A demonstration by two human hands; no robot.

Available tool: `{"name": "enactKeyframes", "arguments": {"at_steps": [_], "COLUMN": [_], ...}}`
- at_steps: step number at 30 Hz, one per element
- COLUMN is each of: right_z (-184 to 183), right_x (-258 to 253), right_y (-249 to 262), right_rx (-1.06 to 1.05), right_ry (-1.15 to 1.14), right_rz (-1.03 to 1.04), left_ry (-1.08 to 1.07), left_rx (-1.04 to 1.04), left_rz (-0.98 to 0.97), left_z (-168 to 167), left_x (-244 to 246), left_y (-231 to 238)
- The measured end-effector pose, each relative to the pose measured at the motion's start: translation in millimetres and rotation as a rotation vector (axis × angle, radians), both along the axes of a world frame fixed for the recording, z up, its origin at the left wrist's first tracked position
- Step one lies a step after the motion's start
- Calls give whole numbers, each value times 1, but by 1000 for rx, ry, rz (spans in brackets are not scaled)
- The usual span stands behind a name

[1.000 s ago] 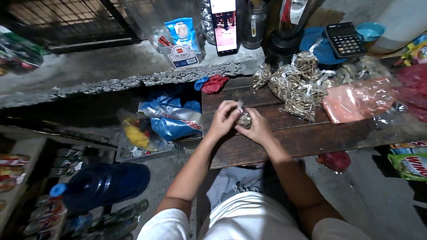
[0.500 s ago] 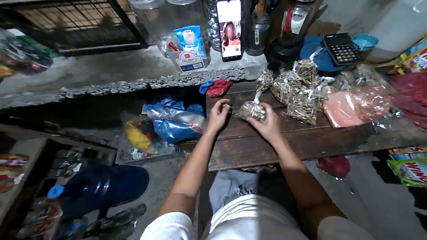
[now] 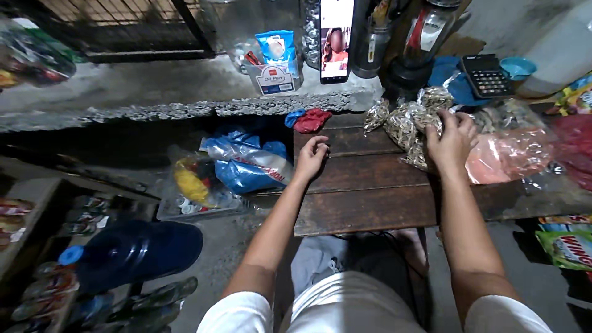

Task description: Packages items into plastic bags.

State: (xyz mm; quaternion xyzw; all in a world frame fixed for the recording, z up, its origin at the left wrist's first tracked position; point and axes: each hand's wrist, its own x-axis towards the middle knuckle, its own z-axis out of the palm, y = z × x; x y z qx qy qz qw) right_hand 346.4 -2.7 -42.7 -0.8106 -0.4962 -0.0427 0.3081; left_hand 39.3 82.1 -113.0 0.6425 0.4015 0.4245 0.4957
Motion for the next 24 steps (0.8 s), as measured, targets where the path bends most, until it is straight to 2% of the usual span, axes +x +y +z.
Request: {"name": "enactKeyframes", "arguments": {"at_steps": [4,7,11,17,20,24], "right_z": [12,21,21,7,3,15], "right_x": [-12,-32,-62,-74,-73,-80], "right_y": [7,29,74,120,122,109], "right_rx": [134,142,-105,-522,-552,-424], "right_ry": [-74,-124,-136,-124,-149,-190], "right_rz": [13,202,363,321,320,339], "left_ry": [35,36,51,37,30,11], "left_rx": [4,11,-8,-17,-38,-41], "left_rz": [-13,-12,1,15,15,6], "left_z": [1,-1,0,-2,0,-2], "left_x": [1,2,1,1,2,2], "left_y": [0,1,0,2,2,2]}}
